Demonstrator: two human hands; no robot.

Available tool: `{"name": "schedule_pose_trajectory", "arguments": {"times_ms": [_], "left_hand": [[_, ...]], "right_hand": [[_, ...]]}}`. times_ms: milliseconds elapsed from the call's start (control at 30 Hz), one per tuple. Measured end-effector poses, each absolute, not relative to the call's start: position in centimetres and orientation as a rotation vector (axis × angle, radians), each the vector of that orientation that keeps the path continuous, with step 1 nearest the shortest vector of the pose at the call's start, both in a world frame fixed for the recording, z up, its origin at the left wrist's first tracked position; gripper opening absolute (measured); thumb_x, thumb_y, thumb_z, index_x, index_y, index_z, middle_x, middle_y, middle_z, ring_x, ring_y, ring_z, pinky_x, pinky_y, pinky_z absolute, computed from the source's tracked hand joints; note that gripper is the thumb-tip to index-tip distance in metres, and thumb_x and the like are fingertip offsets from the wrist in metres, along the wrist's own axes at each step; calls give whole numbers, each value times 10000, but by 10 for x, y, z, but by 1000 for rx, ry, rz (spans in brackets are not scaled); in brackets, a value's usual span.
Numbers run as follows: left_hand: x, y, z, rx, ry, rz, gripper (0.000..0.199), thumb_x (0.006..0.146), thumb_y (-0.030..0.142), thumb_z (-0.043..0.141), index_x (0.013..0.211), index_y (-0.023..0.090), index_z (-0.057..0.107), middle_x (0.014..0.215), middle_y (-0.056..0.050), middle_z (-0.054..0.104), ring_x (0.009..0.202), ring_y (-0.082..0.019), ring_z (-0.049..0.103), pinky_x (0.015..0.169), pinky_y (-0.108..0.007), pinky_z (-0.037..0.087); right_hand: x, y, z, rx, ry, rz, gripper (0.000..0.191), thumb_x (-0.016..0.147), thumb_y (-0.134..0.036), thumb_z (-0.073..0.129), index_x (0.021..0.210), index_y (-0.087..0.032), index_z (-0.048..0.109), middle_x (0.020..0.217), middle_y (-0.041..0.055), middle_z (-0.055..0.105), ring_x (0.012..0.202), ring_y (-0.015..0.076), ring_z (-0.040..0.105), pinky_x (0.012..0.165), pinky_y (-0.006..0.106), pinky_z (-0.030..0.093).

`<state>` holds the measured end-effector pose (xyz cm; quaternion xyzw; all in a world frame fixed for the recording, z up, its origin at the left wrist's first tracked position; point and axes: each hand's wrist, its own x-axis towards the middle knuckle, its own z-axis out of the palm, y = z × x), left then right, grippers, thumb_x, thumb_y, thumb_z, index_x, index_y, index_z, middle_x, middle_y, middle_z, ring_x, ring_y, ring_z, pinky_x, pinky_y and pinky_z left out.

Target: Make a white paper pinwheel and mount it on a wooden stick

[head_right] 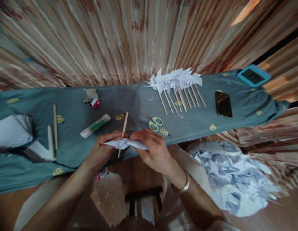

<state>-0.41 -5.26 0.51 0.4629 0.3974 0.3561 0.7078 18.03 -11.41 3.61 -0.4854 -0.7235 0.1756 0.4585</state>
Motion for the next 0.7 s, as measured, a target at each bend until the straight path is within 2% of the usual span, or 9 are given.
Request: {"name": "schedule_pose_trajectory", "arguments": {"times_ms": [100, 233, 467, 700], "left_hand": [[-5, -58, 4, 1080, 898, 756, 187, 708, 345, 762, 636, 172, 761, 755, -34, 684, 681, -122, 565, 632, -222, 416], [-5, -63, 7, 1085, 930, 706, 277, 683, 413, 774, 567, 165, 728, 746, -44, 664, 648, -125, 539, 581, -227, 408], [-6, -63, 11, 1142, 930, 725, 298, 662, 440, 797, 551, 172, 730, 745, -52, 652, 668, -139, 550, 616, -241, 444], [-9, -65, 6, 1107, 928, 701, 202, 671, 359, 804, 588, 180, 762, 762, -41, 635, 686, -121, 552, 619, -211, 431]], "right_hand": [[182, -120, 42, -1143, -1834, 187, 266, 871, -78, 596, 1113, -187, 589, 963, 87, 725, 929, 185, 677, 847, 345, 533], [184, -122, 46, -1130, -1879, 69, 328, 852, -36, 566, 1156, -158, 568, 975, 125, 715, 941, 212, 672, 806, 376, 549], [187, -122, 47, -1141, -1863, -1, 297, 868, -47, 533, 1146, -146, 570, 953, 127, 718, 935, 216, 671, 812, 387, 550], [188, -123, 51, -1157, -1858, -6, 290, 849, -20, 543, 1116, -127, 577, 941, 129, 718, 926, 209, 668, 814, 375, 546]]}}
